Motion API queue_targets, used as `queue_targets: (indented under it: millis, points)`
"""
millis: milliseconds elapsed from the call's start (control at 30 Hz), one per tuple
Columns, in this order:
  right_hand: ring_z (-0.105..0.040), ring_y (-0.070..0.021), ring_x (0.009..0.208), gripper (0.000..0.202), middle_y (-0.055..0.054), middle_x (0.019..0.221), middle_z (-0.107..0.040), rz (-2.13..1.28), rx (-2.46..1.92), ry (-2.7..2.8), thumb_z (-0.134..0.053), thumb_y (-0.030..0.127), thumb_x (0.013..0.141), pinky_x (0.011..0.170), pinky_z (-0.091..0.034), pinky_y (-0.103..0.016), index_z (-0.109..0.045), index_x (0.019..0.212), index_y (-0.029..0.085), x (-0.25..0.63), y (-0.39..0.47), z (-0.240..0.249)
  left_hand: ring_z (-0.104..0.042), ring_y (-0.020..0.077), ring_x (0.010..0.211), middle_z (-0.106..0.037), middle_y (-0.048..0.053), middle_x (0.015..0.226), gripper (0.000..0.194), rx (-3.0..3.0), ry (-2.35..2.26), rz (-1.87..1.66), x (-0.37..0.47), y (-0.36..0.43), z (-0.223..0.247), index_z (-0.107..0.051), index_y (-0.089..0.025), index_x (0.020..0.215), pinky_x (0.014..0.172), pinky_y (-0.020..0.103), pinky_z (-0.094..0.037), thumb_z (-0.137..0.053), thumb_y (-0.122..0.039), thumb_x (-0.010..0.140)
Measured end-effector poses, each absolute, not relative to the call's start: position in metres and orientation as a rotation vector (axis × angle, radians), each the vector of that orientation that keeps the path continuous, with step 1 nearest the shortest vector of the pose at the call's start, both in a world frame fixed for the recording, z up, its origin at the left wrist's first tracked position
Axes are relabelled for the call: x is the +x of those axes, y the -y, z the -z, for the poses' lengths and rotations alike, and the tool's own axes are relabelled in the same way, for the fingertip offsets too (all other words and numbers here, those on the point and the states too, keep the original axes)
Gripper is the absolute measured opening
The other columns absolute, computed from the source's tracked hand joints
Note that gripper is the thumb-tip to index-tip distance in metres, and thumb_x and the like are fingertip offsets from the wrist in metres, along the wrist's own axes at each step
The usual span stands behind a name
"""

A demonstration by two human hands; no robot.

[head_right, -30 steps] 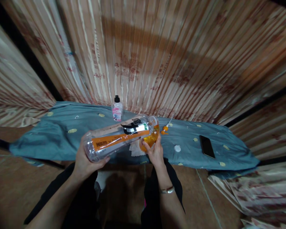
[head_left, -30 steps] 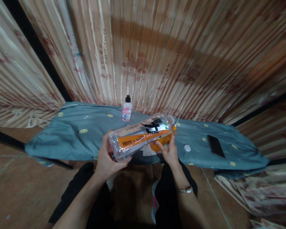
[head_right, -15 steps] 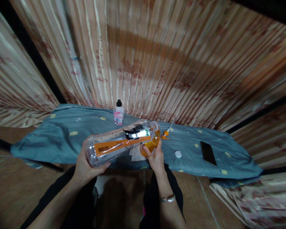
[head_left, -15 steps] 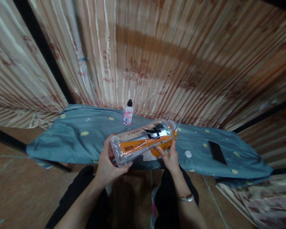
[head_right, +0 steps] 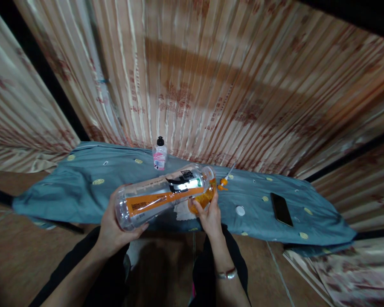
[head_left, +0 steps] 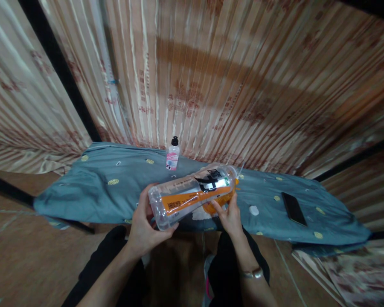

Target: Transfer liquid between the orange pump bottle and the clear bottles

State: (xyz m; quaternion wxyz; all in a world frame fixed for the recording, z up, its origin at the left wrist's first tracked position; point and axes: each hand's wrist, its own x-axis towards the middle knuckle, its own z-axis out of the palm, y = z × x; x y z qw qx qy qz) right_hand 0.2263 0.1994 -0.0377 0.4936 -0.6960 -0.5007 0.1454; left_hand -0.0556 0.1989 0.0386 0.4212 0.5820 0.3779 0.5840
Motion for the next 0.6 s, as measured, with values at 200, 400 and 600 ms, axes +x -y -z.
queue_targets:
  millis: [200,400,600]
  points:
    - [-0.076,-0.0389,0.117,0.085,-0.021,0.129,-0.076,-0.364,-1.688,1.192,-0.073,0.063,0.08,0.102,-0.06,-0.053,-0.05,0.144,0.013,0.2251,-0.1994,0.0361,-0.084,0.029,0.087,-0.081,0.007,0.108,0.085,1.458,-0.94,-1.489,-0.0549,-0.1995,-0.0435,-0.05,-0.021,0.135,0.065,0.032,-0.07,-0.09,-0.022,0.06]
    - [-0.077,-0.0379,0.114,0.084,-0.021,0.129,-0.076,-0.347,-1.694,1.211,-0.072,0.065,0.081,0.1,-0.061,-0.052,-0.049,0.145,0.014,0.2253,-0.1993,0.0381,-0.084,0.0304,0.087,-0.081,0.008,0.109,0.085,1.434,-0.954,-1.481,-0.0558,-0.1982,-0.0424,-0.051,-0.021,0.135,0.065,0.033,-0.071,-0.089,-0.023,0.059]
    - [-0.078,-0.038,0.112,0.082,-0.02,0.127,-0.077,-0.319,-1.689,1.219,-0.074,0.062,0.082,0.097,-0.062,-0.052,-0.049,0.145,0.016,0.2274,-0.2001,0.0421,-0.084,0.0284,0.089,-0.081,0.007,0.111,0.081,1.466,-0.949,-1.489,-0.0563,-0.1983,-0.0421,-0.053,-0.021,0.132,0.069,0.032,-0.071,-0.089,-0.022,0.06]
